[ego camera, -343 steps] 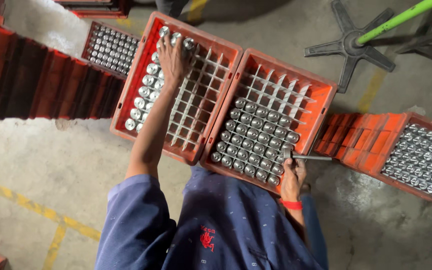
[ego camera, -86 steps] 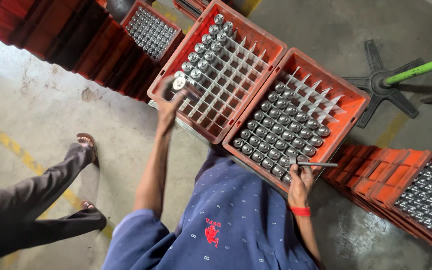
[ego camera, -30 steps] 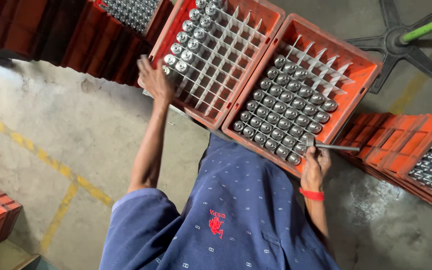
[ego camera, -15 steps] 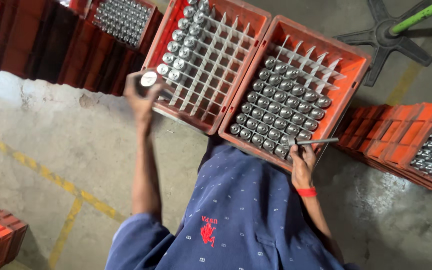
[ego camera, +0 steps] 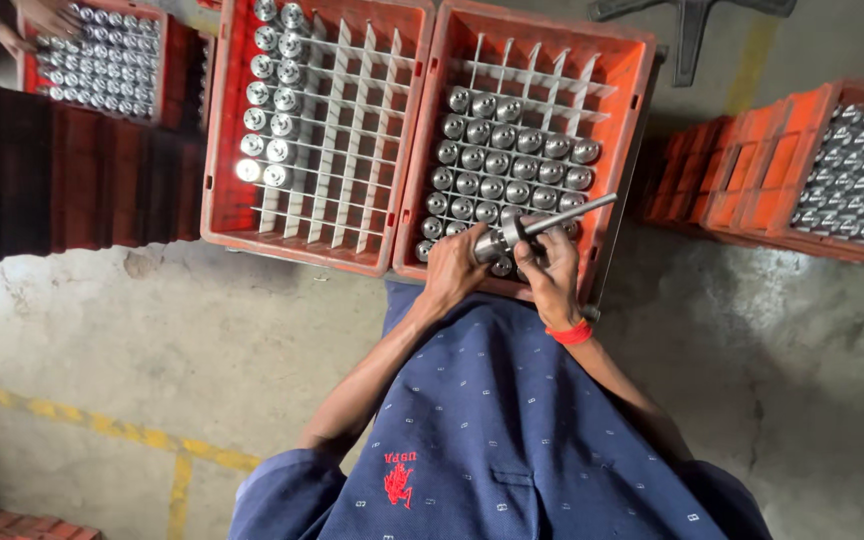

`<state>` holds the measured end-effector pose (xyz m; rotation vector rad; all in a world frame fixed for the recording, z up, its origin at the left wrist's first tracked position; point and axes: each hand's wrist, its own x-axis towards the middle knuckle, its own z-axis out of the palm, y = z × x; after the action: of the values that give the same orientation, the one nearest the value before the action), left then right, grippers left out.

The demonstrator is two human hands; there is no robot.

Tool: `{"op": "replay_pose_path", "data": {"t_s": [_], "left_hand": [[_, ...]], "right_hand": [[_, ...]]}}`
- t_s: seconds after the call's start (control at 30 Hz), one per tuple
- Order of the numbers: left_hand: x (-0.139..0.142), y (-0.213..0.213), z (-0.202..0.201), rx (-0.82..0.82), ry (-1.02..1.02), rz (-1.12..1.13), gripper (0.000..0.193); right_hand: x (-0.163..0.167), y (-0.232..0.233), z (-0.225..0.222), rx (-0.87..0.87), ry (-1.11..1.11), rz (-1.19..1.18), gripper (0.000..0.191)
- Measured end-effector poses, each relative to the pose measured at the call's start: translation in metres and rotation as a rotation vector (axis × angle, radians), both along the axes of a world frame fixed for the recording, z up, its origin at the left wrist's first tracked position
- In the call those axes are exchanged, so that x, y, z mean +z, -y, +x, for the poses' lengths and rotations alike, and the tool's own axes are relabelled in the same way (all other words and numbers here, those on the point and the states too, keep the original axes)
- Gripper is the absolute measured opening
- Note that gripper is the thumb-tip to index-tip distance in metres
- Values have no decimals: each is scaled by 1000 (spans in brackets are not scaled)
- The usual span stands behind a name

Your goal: The person arranges small metal parts into red plastic crates using a metal rod. They pick up parts from one crate and place them into another, organizing them in a grid pattern. The person also moves crates around and stacks them.

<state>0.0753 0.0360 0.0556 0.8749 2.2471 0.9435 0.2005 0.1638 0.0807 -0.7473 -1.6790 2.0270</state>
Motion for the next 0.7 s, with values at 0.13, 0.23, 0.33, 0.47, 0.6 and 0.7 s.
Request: {"op": "replay_pose_path", "data": {"t_s": [0.13,0.23,0.33,0.47,0.6,0.7], "left_hand": [[-2,-2,3,-114,17,-35,40],[-4,2,8,-164,136,-25,47],[-9,0,2,-216,300,57,57],[-31,-31,-37,-184,60,-12,77],[-67,-93,-85,-191,-219,120,65],[-83,-144,-108,-322,-562,93,61]], "right_hand": [[-14,-1,13,95,-55,211,46],[-29,-9,22,172,-37,149,45],[-42,-22,31,64,21,-145,40],[-52,-52,35,-242,-23,-162,24],[-52,-70,37,-324,-122,-196,24],[-51,-67,35,-329,-118,-215,25]]}}
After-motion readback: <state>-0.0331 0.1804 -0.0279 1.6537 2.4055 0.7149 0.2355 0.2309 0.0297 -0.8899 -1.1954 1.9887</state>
